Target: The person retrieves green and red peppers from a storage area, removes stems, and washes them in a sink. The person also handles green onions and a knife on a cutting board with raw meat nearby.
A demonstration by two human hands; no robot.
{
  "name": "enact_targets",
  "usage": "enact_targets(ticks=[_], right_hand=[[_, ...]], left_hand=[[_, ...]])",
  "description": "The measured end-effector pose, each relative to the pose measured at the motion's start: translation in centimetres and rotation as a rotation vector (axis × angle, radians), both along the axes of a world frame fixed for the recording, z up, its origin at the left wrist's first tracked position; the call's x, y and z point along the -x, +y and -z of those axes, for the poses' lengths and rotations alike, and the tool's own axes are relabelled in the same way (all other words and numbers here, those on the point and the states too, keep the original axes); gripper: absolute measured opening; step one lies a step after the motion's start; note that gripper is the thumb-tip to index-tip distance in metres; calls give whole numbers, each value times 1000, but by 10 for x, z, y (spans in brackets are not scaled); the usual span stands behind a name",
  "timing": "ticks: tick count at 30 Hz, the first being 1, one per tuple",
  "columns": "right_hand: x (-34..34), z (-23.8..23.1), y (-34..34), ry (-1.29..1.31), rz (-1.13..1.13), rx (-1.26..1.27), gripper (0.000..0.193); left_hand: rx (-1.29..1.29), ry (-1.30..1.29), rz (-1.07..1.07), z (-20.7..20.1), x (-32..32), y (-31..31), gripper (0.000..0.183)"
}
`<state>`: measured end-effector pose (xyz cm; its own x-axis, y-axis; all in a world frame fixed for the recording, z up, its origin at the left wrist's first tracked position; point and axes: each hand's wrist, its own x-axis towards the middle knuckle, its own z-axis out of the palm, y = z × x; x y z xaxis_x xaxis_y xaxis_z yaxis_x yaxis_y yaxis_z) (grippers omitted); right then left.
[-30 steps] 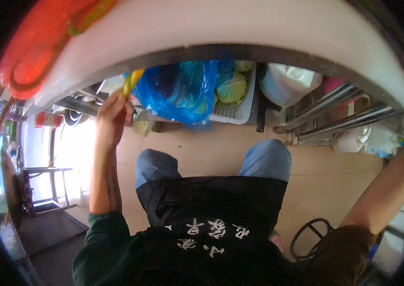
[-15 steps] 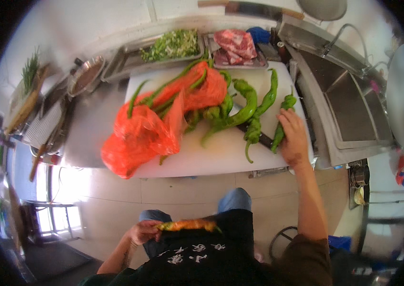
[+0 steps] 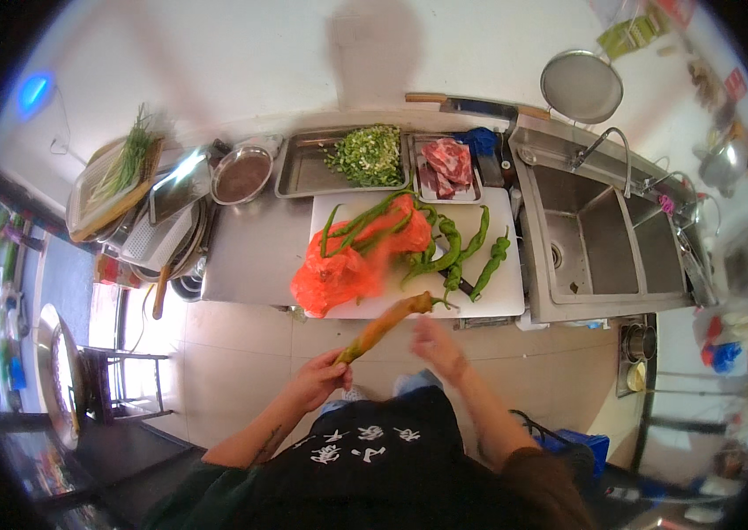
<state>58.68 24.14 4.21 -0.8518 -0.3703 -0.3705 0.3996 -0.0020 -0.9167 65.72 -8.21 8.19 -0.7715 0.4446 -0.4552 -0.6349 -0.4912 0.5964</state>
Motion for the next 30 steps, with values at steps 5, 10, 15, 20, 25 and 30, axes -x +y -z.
enact_targets(ticks=[5,10,15,20,25,30], right_hand=[[-12,-63,-71,-98,402,306,28],[71,-42,15,-228,554,97,16],[142,-7,88,-196,477,-414,27],[182,17,131,403,119,-1220,38],[231,-18,81,778,103,-1033,30],[305,-26,-23,918,-229,-845,22]], left_hand=[[155,150,209,-16,37,72,42],[972,792,52,1,107,88,47],[1619,1016,-100,23,187,41,44],[1736,886,427,39,197,34,43],[1676,765,504,56,180,41,32],[1631,818,367,56,180,35,26]])
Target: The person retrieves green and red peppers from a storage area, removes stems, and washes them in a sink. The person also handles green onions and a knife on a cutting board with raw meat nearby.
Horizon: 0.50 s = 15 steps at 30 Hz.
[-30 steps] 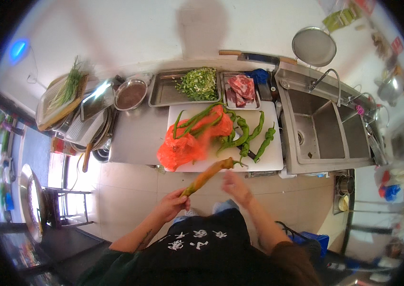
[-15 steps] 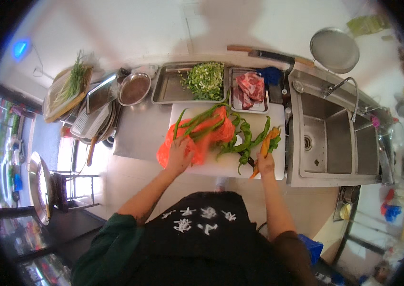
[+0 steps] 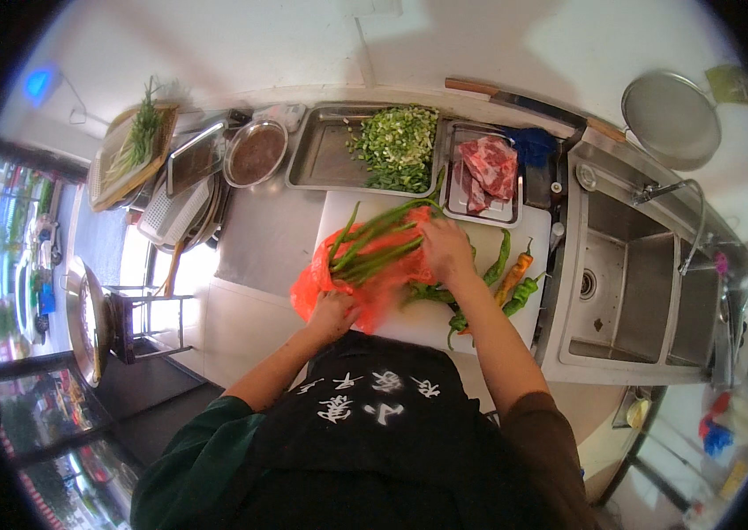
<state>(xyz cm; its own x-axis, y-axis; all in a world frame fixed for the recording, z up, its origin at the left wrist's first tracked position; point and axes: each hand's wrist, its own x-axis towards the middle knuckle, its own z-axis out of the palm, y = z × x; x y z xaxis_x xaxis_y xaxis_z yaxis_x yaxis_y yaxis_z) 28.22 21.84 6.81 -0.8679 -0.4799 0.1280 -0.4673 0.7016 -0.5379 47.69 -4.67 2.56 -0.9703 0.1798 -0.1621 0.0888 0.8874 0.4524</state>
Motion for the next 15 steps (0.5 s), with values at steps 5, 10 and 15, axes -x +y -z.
enact_targets(ticks=[5,10,15], right_hand=[[47,25,-87,106,10,-453,21],[46,57,-104,53,164,-594,18],[27,37,-71,-17,551,66,14]], left_hand=[[-93,-42,3,-3,22,-15,20],[-234,-77,77,5,29,-42,17],[-418,-81,195,-3,45,-74,16]])
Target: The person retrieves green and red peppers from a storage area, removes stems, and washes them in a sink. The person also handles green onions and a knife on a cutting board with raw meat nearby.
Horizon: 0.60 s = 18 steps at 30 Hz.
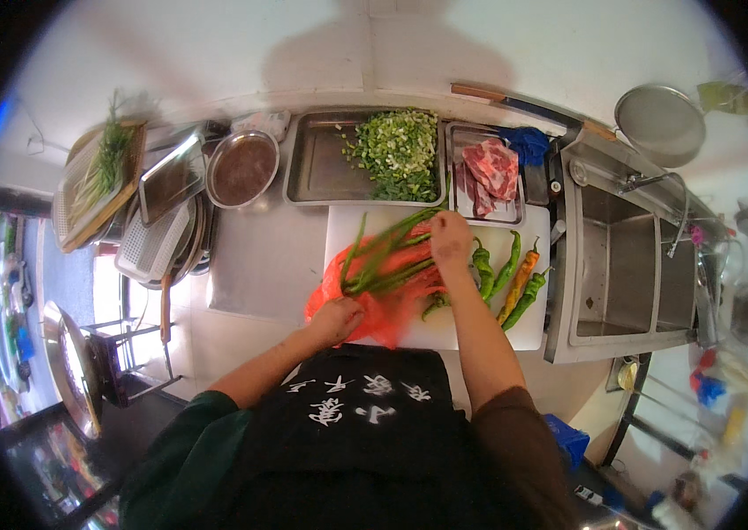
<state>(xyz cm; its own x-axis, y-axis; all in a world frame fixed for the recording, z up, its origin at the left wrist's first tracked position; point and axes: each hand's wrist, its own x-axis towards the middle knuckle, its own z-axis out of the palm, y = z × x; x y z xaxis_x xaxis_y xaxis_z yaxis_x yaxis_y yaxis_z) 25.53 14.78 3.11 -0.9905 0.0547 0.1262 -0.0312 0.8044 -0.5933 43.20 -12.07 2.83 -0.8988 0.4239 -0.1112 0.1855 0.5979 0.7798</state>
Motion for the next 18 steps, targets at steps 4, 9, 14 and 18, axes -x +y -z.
enact_targets(ticks=[4,9,14,18], right_hand=[[-41,-31,56,45,347,640,14],[-133,-87,98,119,523,942,9],[-241,-67,143,18,761,879,6],[-326,13,187,-171,918,693,12]], left_hand=[[-18,23,105,12,10,-12,17],[-12,-9,110,7,24,1,18],[31,103,25,10,46,11,18],[26,353,-62,28,71,25,40]])
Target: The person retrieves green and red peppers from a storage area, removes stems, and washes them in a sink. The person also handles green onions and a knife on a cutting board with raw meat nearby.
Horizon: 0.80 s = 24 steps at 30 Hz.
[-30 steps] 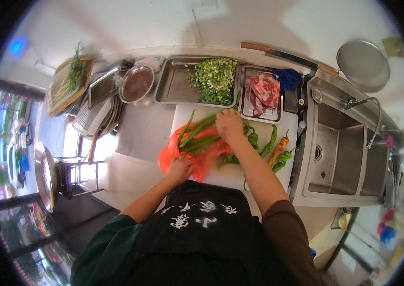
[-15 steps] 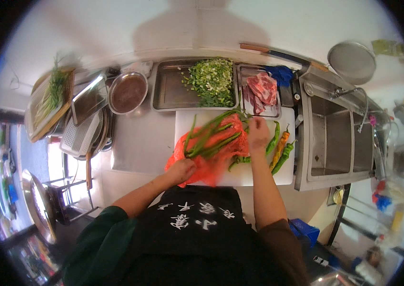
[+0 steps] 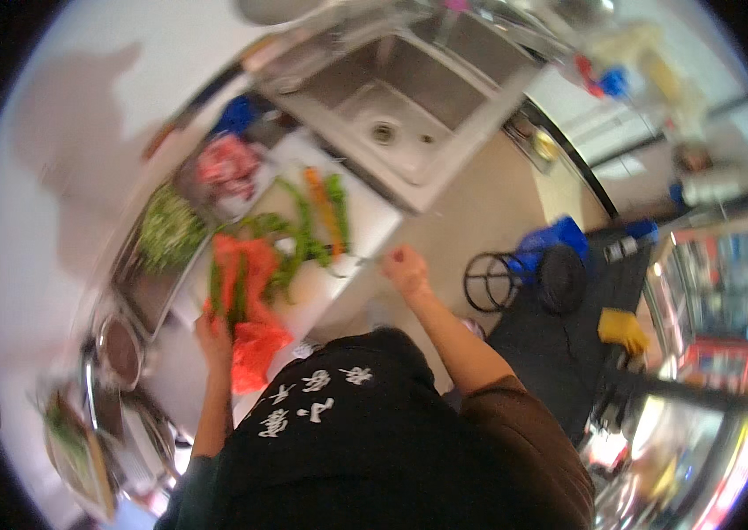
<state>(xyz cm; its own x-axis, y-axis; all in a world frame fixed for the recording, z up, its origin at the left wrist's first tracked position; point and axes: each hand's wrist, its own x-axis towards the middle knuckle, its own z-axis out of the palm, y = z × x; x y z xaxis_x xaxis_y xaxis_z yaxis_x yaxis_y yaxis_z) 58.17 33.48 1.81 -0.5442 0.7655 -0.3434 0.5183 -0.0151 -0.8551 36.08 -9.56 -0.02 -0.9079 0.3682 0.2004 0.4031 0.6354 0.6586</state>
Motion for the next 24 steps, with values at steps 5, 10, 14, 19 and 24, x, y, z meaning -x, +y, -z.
enact_targets(ticks=[5,10,14,19,24], right_hand=[[-119,15,96,-150,197,48,15],[-328,8,326,556,602,99,12],[-384,-47,440,-13,574,-441,25],[-384,-4,470,-145,564,-296,42],[-265,113,351,196,115,286,25]], left_hand=[[7,-313,-13,4,10,12,64],[328,-391,-66,37,18,14,66],[-6,-352,-65,49,23,-7,70],[350,-175,-279,-10,6,28,63],[123,-394,-331,20,9,31,55]])
